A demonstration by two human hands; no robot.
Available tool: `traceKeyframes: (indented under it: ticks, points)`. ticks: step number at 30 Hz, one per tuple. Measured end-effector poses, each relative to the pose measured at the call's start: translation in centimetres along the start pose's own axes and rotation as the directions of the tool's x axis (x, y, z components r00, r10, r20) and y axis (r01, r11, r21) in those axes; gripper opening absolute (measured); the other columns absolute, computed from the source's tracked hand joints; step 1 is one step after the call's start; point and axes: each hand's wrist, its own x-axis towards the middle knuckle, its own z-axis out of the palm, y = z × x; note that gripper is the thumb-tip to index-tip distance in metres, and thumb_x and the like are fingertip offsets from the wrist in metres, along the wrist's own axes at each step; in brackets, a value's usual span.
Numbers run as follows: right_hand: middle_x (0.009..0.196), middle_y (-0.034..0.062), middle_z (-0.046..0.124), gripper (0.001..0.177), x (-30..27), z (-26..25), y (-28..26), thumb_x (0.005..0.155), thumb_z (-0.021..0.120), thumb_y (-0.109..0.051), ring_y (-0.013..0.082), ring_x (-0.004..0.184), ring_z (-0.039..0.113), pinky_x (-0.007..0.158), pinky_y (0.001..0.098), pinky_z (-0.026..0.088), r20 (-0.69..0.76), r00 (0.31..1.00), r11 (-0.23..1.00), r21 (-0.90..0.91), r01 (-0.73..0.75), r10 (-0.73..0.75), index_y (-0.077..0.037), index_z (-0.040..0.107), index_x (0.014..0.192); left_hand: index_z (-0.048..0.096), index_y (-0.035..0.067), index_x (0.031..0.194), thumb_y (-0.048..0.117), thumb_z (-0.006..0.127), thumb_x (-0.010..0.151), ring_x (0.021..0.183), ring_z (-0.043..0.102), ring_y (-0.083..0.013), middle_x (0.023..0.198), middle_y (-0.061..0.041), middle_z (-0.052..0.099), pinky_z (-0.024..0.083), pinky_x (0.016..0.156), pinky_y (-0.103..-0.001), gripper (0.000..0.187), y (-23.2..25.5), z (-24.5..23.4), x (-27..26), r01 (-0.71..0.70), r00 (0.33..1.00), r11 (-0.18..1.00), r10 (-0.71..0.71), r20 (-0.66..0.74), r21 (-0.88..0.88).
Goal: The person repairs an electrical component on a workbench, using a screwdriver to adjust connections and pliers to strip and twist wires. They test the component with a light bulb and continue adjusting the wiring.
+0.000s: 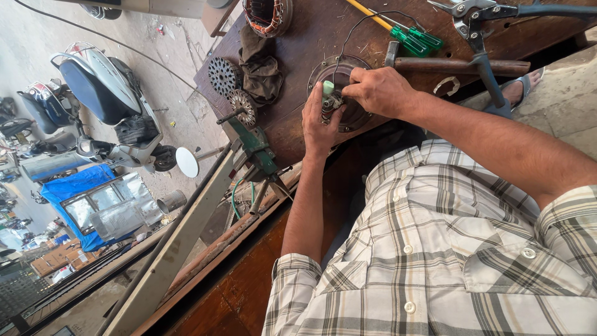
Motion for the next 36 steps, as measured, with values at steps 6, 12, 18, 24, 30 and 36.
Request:
traceKeyframes:
  ticks: [6,12,18,24,30,36]
  points:
    - [0.087,0.0014,0.066,0.013,-0.2,0.6,0.3,0.095,0.073,-0.022,0.0168,0.065,0.067,0.055,0.0312,0.055,-0.007,0.999,0.995,0.093,-0.045,0.046,-0.017,0.082,0.104,0.043,0.010,0.155,0.016,0.086,0.086,0.140,0.054,-0.0309,0.149,-0.014,0.056,0.046,0.117,-0.043,0.081,-0.5,0.3,-0.3,-0.002,1.000,1.000,0.002,-0.005,-0.019]
    - [0.094,0.0041,0.072,0.011,0.3,-0.8,0.1,0.098,0.072,-0.018,0.0172,0.064,0.068,0.050,0.0304,0.056,0.096,0.986,0.984,0.103,-0.148,0.138,-0.015,0.082,0.103,0.041,0.010,0.156,0.020,0.087,0.086,0.141,0.054,-0.0314,0.151,-0.014,0.054,0.042,0.119,-0.046,0.084,2.1,-0.9,0.8,-0.012,1.000,0.998,0.012,-0.001,0.054]
    - [0.102,0.0072,0.077,0.015,1.4,-4.5,-3.6,0.099,0.071,-0.012,0.0163,0.087,0.077,0.077,0.0273,0.066,0.128,0.883,0.474,0.804,-0.359,0.451,-0.007,0.071,0.113,0.020,0.006,0.158,0.027,0.082,0.089,0.137,0.043,-0.0322,0.157,-0.018,0.029,0.042,0.114,-0.040,0.095,9.5,-0.4,-1.4,-0.113,0.933,0.974,0.035,-0.357,-0.199]
    - [0.106,0.0131,0.073,0.030,1.6,-6.5,-3.4,0.094,0.074,-0.021,0.0265,0.099,0.072,0.085,0.0374,0.058,0.144,0.935,0.711,0.614,-0.342,0.324,0.000,0.070,0.116,0.060,-0.008,0.132,0.013,0.056,0.122,0.073,0.056,-0.0072,0.099,-0.010,0.062,0.047,0.066,-0.022,0.023,9.2,1.5,-3.3,0.280,0.946,0.440,-0.278,0.167,-0.853]
    - [0.108,0.0123,0.072,0.030,-2.4,-6.7,5.2,0.100,0.063,-0.013,0.0286,0.104,0.068,0.086,0.0431,0.052,-0.012,0.944,0.761,-0.589,-0.272,0.329,-0.003,0.063,0.128,0.062,0.003,0.124,0.020,0.063,0.107,0.070,0.058,-0.0059,0.104,-0.004,0.066,0.050,0.055,-0.023,0.023,4.9,-1.3,-2.5,0.138,0.793,0.692,-0.506,-0.339,-0.709]
    - [0.103,0.0162,0.073,0.069,-2.5,-4.0,7.5,0.091,0.064,-0.016,0.0311,0.096,0.068,0.072,0.0433,0.052,0.120,0.880,0.692,-0.670,-0.270,0.460,-0.003,0.046,0.156,0.061,-0.002,0.137,0.038,0.079,0.097,0.108,0.070,-0.0265,0.126,-0.018,0.069,0.057,0.090,-0.036,0.059,3.1,-3.2,1.2,0.045,0.975,0.996,-0.026,-0.220,0.081]
